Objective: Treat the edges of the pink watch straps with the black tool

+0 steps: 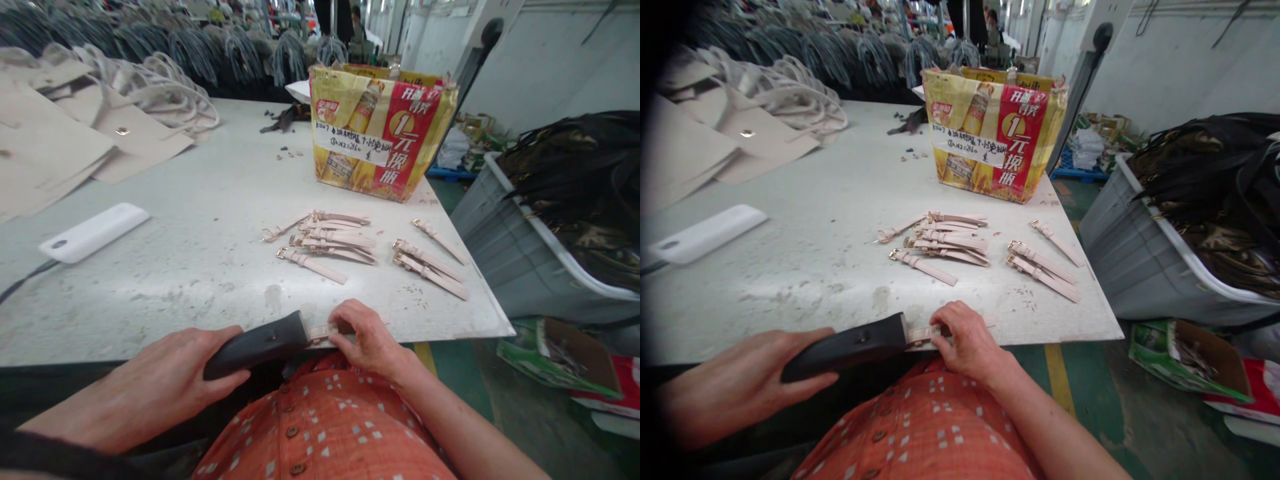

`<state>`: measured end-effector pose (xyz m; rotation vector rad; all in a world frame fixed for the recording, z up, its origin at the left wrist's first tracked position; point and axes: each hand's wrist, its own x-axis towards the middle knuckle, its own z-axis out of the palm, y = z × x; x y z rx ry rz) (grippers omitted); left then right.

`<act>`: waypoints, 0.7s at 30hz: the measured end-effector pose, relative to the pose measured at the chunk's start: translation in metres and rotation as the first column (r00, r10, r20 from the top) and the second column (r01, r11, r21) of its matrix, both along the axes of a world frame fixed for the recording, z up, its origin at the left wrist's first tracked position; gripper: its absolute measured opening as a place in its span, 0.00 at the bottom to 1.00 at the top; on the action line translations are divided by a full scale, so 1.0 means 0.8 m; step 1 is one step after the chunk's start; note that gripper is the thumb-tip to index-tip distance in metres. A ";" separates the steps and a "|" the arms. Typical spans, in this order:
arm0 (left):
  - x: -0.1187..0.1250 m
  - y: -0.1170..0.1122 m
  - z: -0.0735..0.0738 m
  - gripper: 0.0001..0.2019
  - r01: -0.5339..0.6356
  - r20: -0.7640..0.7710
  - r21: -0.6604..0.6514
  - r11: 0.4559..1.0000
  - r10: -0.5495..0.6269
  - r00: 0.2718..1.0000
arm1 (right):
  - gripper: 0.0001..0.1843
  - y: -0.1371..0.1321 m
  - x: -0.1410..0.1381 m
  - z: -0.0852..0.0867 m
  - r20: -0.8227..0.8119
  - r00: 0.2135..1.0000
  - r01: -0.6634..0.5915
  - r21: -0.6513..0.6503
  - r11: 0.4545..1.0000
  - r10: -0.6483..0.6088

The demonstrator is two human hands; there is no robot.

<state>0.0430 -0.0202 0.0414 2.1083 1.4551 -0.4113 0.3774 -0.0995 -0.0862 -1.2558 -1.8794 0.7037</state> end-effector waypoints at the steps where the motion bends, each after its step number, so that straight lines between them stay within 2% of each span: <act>1: 0.000 0.001 0.000 0.24 0.002 0.007 0.002 1.000 -0.002 1.000 | 0.14 0.000 0.000 0.002 0.012 1.000 0.002 -0.021 1.000 -0.002; 7: 0.028 0.004 0.012 0.27 0.044 -0.007 -0.049 0.998 -0.045 0.999 | 0.16 0.001 0.001 0.007 0.018 1.000 -0.005 -0.079 0.997 0.006; 13: 0.063 0.001 0.013 0.22 0.089 0.073 -0.019 0.996 -0.087 0.994 | 0.19 0.006 0.000 0.004 -0.009 1.000 -0.002 -0.104 0.995 0.001; 16: 0.053 0.008 0.000 0.21 0.096 0.116 -0.033 0.995 -0.091 0.989 | 0.19 0.008 -0.002 0.005 0.022 1.000 0.011 -0.122 0.993 -0.008; 21: 0.000 0.019 -0.043 0.21 0.085 0.065 0.026 0.996 -0.087 0.994 | 0.18 0.011 -0.004 0.006 0.067 0.998 0.020 -0.095 0.995 -0.014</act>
